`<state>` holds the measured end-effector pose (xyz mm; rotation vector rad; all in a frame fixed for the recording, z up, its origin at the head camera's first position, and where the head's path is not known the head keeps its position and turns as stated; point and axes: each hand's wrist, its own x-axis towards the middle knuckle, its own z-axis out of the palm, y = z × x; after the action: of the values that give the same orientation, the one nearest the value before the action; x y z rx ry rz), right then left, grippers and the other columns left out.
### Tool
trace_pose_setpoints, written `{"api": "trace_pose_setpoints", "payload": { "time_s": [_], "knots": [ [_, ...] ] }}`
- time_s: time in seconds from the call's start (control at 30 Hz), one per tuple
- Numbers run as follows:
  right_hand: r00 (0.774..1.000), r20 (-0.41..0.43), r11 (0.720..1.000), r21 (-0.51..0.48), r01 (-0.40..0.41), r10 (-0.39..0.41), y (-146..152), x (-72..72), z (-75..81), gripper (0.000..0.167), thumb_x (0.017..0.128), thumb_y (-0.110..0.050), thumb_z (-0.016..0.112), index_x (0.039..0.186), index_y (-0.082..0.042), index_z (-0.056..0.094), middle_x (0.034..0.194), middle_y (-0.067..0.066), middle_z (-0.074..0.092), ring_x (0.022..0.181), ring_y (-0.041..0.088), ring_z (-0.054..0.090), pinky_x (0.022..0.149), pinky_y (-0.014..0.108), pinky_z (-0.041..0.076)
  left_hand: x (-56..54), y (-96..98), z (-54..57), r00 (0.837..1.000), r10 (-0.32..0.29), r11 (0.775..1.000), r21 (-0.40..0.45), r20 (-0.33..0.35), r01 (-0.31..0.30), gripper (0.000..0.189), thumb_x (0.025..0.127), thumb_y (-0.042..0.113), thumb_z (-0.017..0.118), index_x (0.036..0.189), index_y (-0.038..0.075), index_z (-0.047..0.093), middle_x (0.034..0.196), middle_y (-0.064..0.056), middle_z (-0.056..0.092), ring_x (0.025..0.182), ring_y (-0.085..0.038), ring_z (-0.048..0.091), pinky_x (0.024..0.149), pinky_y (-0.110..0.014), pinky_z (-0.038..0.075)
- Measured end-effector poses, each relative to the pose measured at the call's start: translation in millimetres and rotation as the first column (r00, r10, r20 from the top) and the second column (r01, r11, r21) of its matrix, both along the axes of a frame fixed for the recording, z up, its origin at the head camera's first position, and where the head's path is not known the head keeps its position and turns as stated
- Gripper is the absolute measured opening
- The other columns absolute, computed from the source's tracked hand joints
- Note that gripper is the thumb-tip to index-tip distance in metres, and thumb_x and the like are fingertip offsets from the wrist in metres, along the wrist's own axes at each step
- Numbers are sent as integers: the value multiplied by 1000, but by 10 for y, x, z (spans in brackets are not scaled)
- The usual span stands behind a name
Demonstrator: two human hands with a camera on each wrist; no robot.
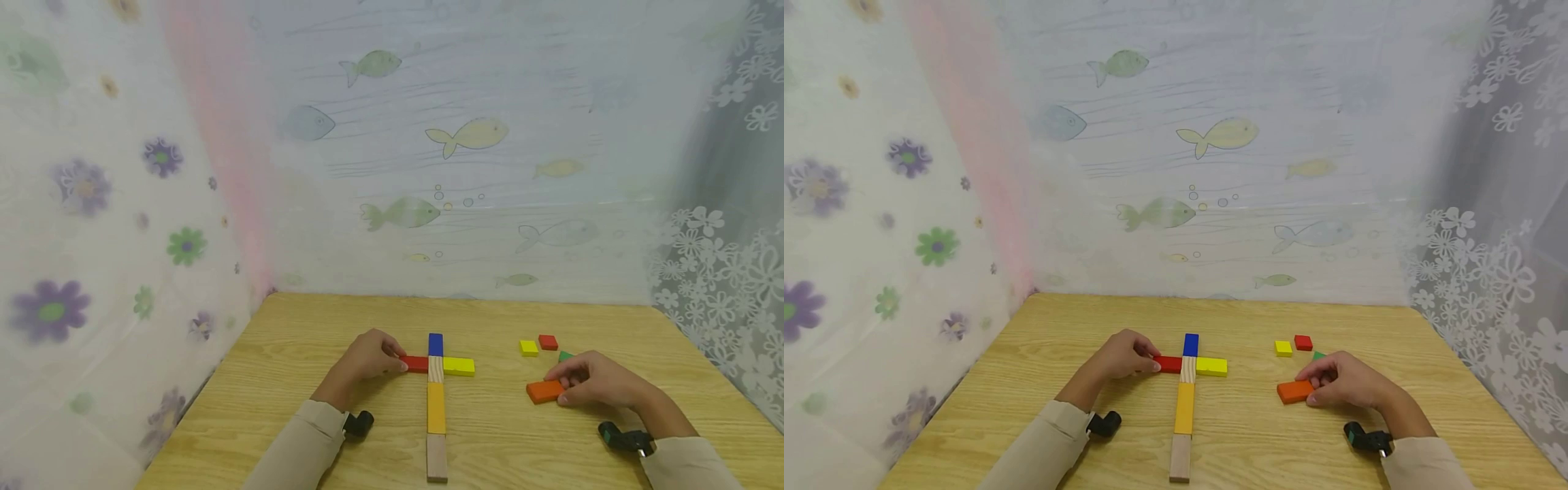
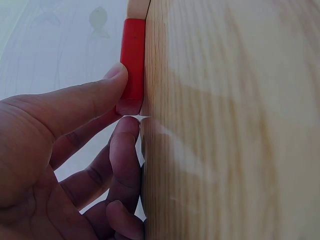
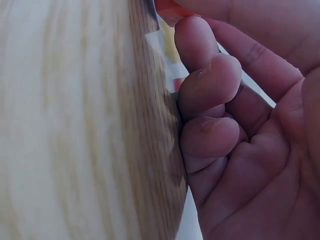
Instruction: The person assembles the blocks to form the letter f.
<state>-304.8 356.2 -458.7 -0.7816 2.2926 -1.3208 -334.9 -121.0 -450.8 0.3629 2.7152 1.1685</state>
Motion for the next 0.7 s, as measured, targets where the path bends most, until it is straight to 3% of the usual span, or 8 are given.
{"api": "trace_pose_setpoints", "payload": {
  "time_s": [0.3, 0.7],
  "knots": [
    [1000, -17, 1000, -10, 4, -4, -15, 22, -13, 34, 94, -6, 73, 126, 5, 69, 92, 4, 69, 71, 16, 60, 64, 32, 52, -7, -7, -27, 1000, -20, 1000, -7, -4, 20, 15, 84, 26, 88, 97, 21, 80, 90, 3, 72, 77, -17, 64, 68, -33, 55],
    [982, -148, 982, 129, 137, -118, -169, 35, 95, 32, 89, -21, 83, 118, -10, 77, 86, 4, 68, 71, 11, 58, 63, 28, 50, -6, -8, 4, 1000, -11, 1000, -8, 13, 11, 17, 85, 27, 87, 99, 20, 80, 94, 3, 72, 79, -18, 65, 70, -32, 56]
  ]
}}
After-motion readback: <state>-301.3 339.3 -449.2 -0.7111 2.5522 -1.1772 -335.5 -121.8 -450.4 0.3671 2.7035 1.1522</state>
